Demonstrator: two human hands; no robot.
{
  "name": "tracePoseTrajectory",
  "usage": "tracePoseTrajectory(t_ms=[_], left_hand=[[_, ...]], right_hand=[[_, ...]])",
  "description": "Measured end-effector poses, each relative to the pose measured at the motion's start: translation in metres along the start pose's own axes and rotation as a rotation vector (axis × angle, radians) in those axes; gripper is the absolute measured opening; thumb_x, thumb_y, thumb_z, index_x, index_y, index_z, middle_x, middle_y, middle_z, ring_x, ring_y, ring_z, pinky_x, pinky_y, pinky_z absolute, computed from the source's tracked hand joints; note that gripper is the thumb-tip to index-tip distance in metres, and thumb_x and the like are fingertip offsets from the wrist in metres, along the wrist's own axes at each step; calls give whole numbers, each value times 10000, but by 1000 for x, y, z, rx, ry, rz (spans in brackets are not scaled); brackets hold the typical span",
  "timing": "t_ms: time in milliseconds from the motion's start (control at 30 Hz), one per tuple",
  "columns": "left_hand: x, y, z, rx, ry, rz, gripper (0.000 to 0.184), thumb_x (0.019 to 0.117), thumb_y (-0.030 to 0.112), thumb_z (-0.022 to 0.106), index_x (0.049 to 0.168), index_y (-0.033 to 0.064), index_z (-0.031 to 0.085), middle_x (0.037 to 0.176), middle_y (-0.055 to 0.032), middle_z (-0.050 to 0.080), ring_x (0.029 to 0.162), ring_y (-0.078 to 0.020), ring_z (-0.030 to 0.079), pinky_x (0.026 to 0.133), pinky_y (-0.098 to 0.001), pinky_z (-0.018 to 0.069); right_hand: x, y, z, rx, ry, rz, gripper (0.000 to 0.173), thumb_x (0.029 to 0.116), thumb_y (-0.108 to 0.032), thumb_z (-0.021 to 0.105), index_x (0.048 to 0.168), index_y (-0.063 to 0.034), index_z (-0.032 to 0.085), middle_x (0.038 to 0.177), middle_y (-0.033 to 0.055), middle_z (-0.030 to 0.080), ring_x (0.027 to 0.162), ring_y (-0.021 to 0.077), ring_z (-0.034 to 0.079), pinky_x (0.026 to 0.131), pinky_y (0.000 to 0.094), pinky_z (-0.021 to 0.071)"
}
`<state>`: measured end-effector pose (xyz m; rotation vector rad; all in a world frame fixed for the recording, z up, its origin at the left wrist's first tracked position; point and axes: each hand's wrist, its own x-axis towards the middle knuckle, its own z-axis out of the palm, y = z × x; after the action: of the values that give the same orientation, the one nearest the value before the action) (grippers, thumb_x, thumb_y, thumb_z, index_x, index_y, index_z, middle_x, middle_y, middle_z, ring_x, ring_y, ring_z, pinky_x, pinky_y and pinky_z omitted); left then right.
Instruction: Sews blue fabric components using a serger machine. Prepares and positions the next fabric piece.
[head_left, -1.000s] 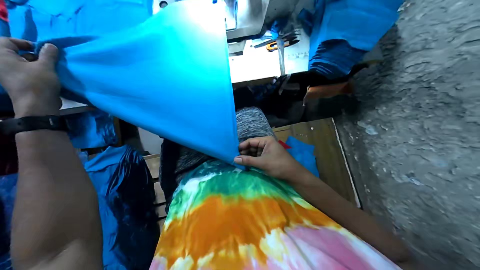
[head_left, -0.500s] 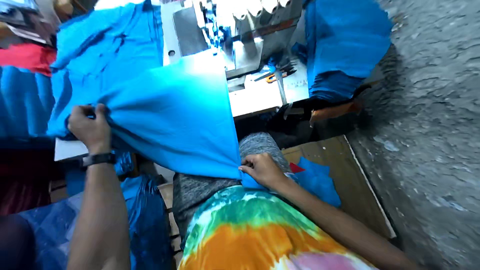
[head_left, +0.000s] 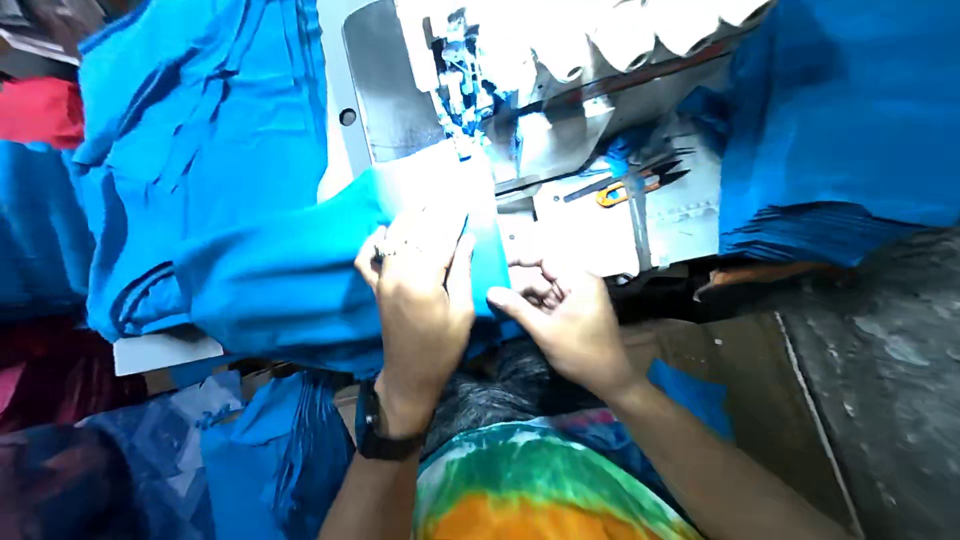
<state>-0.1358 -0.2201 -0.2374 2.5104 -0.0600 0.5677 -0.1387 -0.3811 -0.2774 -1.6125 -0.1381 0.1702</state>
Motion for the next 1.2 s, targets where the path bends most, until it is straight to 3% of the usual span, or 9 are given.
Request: tracePoseTrajectory(t_ms=[267, 600, 867, 1000, 1100, 1167, 1200], left_hand=[[5, -12, 12, -66, 93, 7, 247, 972, 103, 643, 1179, 125, 777, 1287, -5, 715, 1304, -160, 591, 1190, -534, 301], [35, -25, 9, -33, 39, 54, 266, 1014, 164, 594, 1216, 148, 765, 1347, 18, 686, 1376, -158, 541, 1220, -546, 266], [68, -37, 6, -17, -4, 52, 278, 1025, 179, 575, 1231, 174, 760, 1389, 69, 656, 1395, -110, 511, 1205, -544, 272], [75, -38, 2, -47, -33, 65, 293, 1036, 179, 580, 1285, 155, 734, 1403, 28, 649, 1406, -145, 501, 1194, -507, 319], [44, -39, -20, -32, -4, 87, 348, 1053, 198, 535, 1369, 136, 668, 1474, 13, 593, 1449, -172, 458, 1237, -536, 299], [-11, -58, -39, -67, 152, 71, 316, 1038, 151, 556, 1316, 63, 678, 1404, -72, 645, 1381, -245, 541, 1196, -529, 387], [-46, -72, -47, -112, 238, -8, 286, 1031, 121, 569, 1272, 7, 673, 1349, -115, 668, 1331, -246, 580, 1155, -470, 439]], right_hand=[[3, -2, 1, 90, 7, 14, 359, 911, -125, 771, 1234, -61, 628, 807, -27, 738, 684, 40, 694, 637, 166, 591], [27, -9, 2, 146, 58, -47, 326, 877, -40, 784, 1081, -117, 543, 817, -4, 727, 723, 79, 719, 685, 209, 620], [52, -18, 7, 177, 56, -90, 349, 860, 3, 784, 995, -113, 484, 778, 10, 698, 649, 71, 686, 587, 193, 583], [60, -21, 7, 138, 72, -129, 350, 868, -20, 788, 969, -126, 470, 718, -11, 681, 577, 44, 640, 513, 167, 520], [63, -25, 9, 99, 100, -150, 342, 871, -47, 798, 966, -121, 478, 686, -12, 673, 536, 53, 623, 474, 185, 507], [65, -25, 10, 115, 120, -163, 335, 865, -47, 798, 985, -115, 493, 664, -8, 648, 516, 64, 600, 459, 198, 497], [62, -24, 10, 136, 117, -155, 341, 867, -39, 796, 1017, -111, 498, 667, 1, 650, 519, 75, 605, 464, 211, 509]])
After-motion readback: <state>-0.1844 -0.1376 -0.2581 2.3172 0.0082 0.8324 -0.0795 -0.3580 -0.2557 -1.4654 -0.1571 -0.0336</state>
